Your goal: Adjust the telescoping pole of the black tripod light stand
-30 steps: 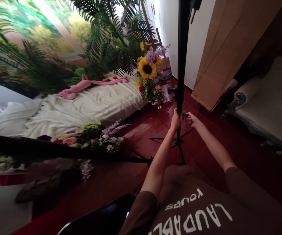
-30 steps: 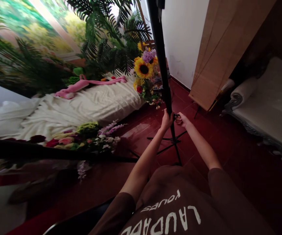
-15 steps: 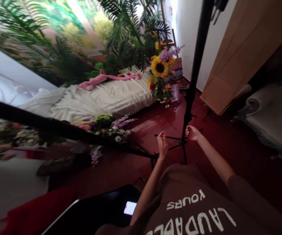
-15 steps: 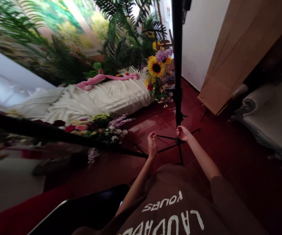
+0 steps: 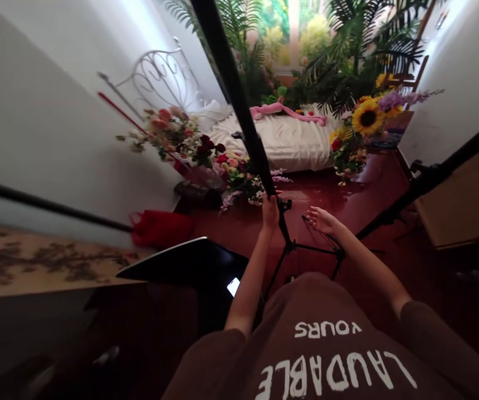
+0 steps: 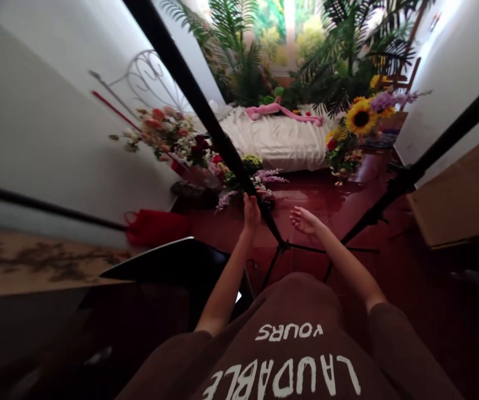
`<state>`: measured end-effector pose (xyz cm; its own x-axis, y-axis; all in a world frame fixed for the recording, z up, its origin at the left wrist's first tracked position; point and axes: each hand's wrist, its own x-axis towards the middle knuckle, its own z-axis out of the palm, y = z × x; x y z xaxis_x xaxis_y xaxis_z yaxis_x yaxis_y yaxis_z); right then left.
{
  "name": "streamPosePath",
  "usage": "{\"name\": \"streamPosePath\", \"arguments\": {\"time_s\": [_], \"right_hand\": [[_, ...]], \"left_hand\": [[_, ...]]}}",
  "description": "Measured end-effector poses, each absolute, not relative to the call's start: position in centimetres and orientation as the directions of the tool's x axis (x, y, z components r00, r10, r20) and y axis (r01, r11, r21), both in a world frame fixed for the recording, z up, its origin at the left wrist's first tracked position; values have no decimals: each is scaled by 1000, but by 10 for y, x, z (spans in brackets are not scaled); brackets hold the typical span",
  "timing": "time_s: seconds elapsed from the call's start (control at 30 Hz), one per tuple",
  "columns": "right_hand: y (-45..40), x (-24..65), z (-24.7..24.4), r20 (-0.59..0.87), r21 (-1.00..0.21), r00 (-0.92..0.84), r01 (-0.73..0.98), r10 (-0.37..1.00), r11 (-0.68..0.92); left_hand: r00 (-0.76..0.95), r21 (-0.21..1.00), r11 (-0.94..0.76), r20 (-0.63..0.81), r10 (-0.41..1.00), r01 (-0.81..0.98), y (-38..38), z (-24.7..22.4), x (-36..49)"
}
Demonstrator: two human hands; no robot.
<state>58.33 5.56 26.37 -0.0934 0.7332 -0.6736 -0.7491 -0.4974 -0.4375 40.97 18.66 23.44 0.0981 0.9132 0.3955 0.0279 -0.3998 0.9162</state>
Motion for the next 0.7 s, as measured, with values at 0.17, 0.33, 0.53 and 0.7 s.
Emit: {"name": "streamPosePath", "arguments": {"time_s": [0.17, 0.33, 0.53, 0.7], "right_hand": [[98, 546, 278, -516, -297, -427, -723, 742, -623], [120, 543, 271, -394, -313, -462, -746, 795, -588], [130, 544, 273, -422, -776, -226, -411, 878, -479], [116, 556, 294, -30, -879, 107, 471, 994, -78]], "left_hand": [[126, 925, -380, 375, 918, 13, 192, 226, 419], [22, 907, -414, 414, 910, 78, 194, 217, 428], [-13, 883, -440, 448, 894, 165, 201, 209, 431], [2, 860, -471, 480, 877, 195, 202, 205, 429]]}}
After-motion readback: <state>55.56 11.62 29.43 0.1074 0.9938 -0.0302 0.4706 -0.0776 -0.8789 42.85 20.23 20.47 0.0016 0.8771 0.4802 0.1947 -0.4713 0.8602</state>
